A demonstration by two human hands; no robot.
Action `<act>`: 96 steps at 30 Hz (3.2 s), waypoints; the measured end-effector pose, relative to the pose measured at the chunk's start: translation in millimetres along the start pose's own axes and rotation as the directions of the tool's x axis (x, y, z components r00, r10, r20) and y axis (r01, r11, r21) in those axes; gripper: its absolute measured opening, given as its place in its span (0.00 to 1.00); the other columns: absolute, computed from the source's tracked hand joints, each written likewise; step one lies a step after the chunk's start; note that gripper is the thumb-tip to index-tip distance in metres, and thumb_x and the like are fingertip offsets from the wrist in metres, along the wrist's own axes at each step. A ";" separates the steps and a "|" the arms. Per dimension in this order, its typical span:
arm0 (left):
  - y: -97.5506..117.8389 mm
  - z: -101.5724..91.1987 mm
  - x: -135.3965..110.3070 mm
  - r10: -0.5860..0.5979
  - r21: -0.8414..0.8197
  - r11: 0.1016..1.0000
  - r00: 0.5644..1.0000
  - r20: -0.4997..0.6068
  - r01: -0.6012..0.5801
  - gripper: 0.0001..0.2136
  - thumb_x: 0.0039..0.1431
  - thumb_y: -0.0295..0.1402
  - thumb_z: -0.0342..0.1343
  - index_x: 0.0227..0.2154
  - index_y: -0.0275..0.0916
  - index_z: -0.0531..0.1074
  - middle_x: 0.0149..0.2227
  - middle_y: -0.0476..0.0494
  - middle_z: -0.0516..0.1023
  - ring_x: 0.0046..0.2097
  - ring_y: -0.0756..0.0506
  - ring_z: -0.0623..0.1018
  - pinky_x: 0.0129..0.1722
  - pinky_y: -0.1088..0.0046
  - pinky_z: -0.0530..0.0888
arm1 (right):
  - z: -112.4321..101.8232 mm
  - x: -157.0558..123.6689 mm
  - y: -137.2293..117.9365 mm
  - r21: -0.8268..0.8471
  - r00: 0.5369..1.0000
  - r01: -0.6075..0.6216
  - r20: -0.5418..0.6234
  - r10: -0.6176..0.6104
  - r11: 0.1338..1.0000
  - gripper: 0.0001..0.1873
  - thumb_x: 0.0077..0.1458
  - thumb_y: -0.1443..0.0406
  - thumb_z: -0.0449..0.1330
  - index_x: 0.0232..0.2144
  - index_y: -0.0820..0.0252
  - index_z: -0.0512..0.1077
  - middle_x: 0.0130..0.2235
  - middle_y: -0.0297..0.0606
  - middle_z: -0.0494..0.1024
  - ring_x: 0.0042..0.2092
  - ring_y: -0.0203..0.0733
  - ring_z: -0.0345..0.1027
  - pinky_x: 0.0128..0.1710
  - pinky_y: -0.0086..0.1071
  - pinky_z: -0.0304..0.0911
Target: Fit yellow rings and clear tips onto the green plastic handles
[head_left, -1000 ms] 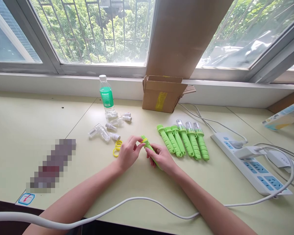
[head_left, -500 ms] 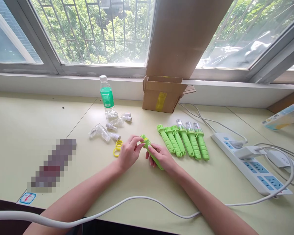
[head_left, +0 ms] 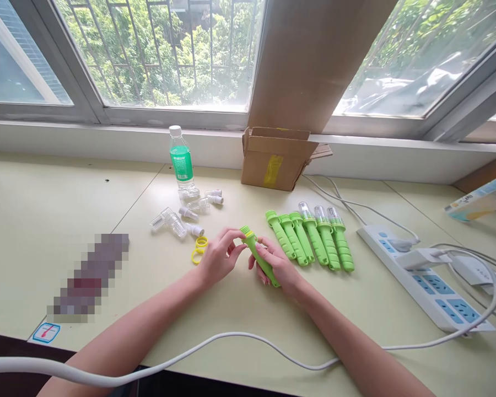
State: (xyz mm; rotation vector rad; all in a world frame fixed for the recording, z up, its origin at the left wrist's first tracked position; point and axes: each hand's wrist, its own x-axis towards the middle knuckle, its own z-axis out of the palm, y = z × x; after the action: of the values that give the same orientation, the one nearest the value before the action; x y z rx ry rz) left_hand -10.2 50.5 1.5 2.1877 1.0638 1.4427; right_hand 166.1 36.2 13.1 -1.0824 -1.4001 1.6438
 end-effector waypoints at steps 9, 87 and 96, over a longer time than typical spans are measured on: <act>-0.6 0.7 -0.4 -0.013 0.071 0.997 0.998 -0.058 0.017 0.04 0.58 0.30 0.56 0.35 0.40 0.67 0.29 0.51 0.73 0.22 0.56 0.68 0.24 0.80 0.69 | -4.3 -1.3 0.9 -0.090 1.000 0.000 0.022 0.002 0.996 0.18 0.53 0.55 0.60 0.41 0.57 0.62 0.28 0.31 0.74 0.15 0.29 0.61 0.13 0.24 0.54; -6.1 -0.1 -3.1 0.052 0.195 0.980 0.997 -0.066 -0.038 0.03 0.60 0.32 0.54 0.35 0.40 0.68 0.32 0.49 0.74 0.22 0.55 0.70 0.24 0.79 0.67 | 0.9 0.7 -4.2 -0.016 1.000 0.013 0.026 -0.013 1.000 0.21 0.55 0.49 0.55 0.38 0.60 0.72 0.34 0.39 0.76 0.23 0.33 0.66 0.21 0.29 0.64; -0.1 -0.5 -1.1 -0.044 0.153 0.987 0.995 -0.088 0.057 0.03 0.59 0.33 0.55 0.33 0.40 0.68 0.30 0.50 0.76 0.21 0.55 0.70 0.23 0.78 0.68 | 0.6 1.1 -4.9 -0.044 1.000 0.010 0.011 -0.009 0.999 0.21 0.55 0.49 0.55 0.35 0.61 0.72 0.32 0.38 0.75 0.22 0.32 0.65 0.21 0.29 0.64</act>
State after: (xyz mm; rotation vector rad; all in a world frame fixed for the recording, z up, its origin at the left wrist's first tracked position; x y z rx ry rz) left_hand -10.8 49.7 1.0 2.2033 1.2912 1.4870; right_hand 165.1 37.7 17.9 -1.0914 -1.4522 1.6216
